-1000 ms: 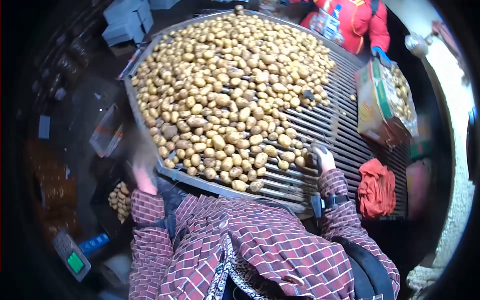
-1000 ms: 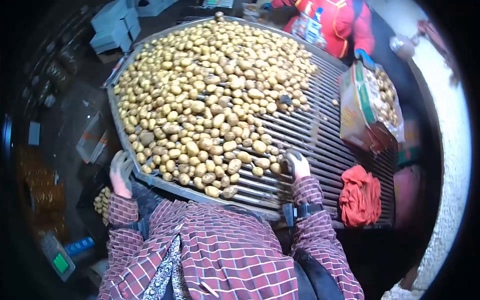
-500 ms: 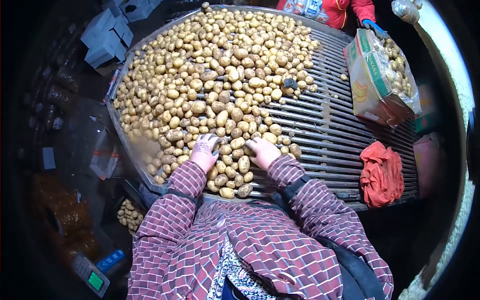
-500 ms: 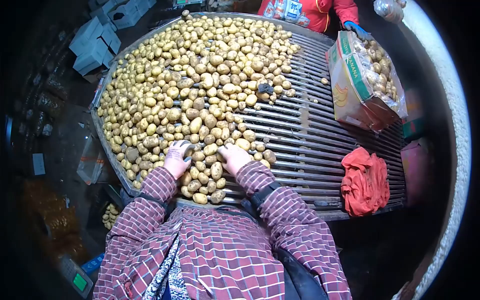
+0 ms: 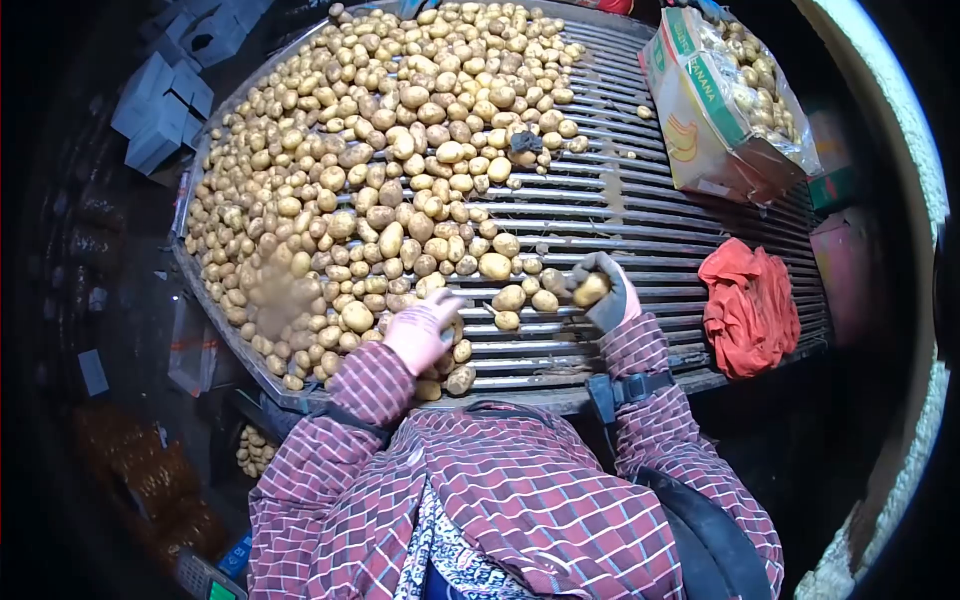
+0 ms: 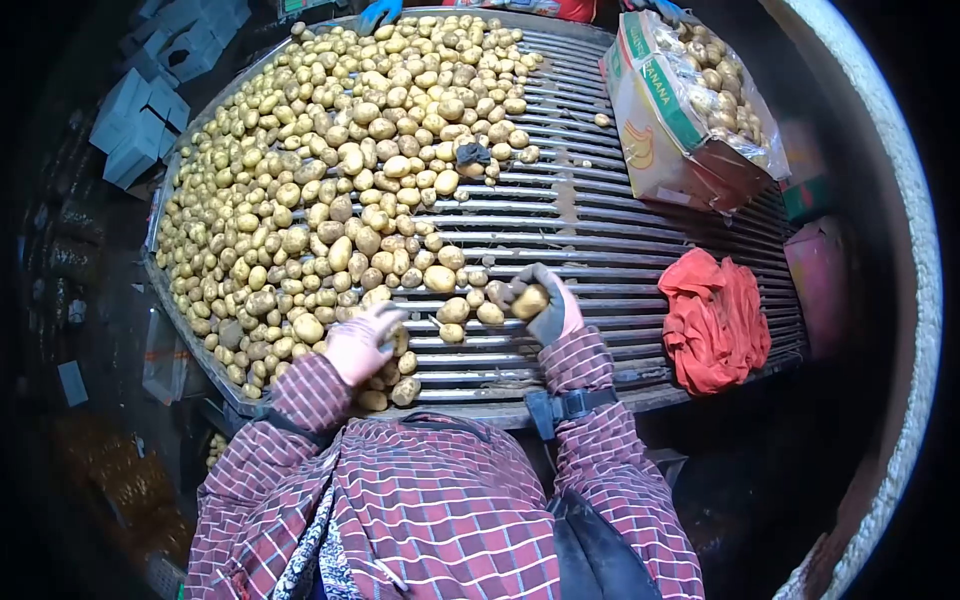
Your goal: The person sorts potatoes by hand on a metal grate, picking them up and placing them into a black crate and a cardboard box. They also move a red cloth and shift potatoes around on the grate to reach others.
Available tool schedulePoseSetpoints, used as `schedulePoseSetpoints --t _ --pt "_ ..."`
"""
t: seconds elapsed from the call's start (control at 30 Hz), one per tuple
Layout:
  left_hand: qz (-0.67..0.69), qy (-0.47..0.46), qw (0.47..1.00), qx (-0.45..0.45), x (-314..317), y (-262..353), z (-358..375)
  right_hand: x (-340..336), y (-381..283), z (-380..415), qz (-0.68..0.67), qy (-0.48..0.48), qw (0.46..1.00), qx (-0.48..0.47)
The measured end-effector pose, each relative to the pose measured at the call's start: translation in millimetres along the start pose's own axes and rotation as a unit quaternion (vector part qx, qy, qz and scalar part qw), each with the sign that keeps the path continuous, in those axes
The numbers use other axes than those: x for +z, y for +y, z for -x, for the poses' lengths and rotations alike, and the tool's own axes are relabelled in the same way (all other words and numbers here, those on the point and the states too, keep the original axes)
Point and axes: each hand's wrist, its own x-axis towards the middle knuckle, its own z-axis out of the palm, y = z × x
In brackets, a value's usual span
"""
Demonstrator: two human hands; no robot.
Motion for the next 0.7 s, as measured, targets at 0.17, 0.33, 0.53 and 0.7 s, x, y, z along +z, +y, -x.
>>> schedulePoseSetpoints --t 0.17,0.33,0.53,0.7 --pt "-0.148 -0.118 0.982 0.003 15.1 9.1 -2.8 38.6 -6.4 6.4 0.619 0.084 0.777 -0.077" --pt "-0.169 -0.084 0.982 -0.004 24.5 1.4 3.3 32.6 68.8 -19.7 0.942 -0.099 0.288 -0.139" --pt "0.090 -0.032 0.994 -0.058 -11.9 -12.1 37.7 62.2 46.4 -27.0 0.903 -0.062 0.423 -0.033" --pt "0.069 0.040 0.989 -0.127 -33.4 -39.3 85.7 58.6 68.7 -51.7 0.934 -0.132 0.330 -0.039"
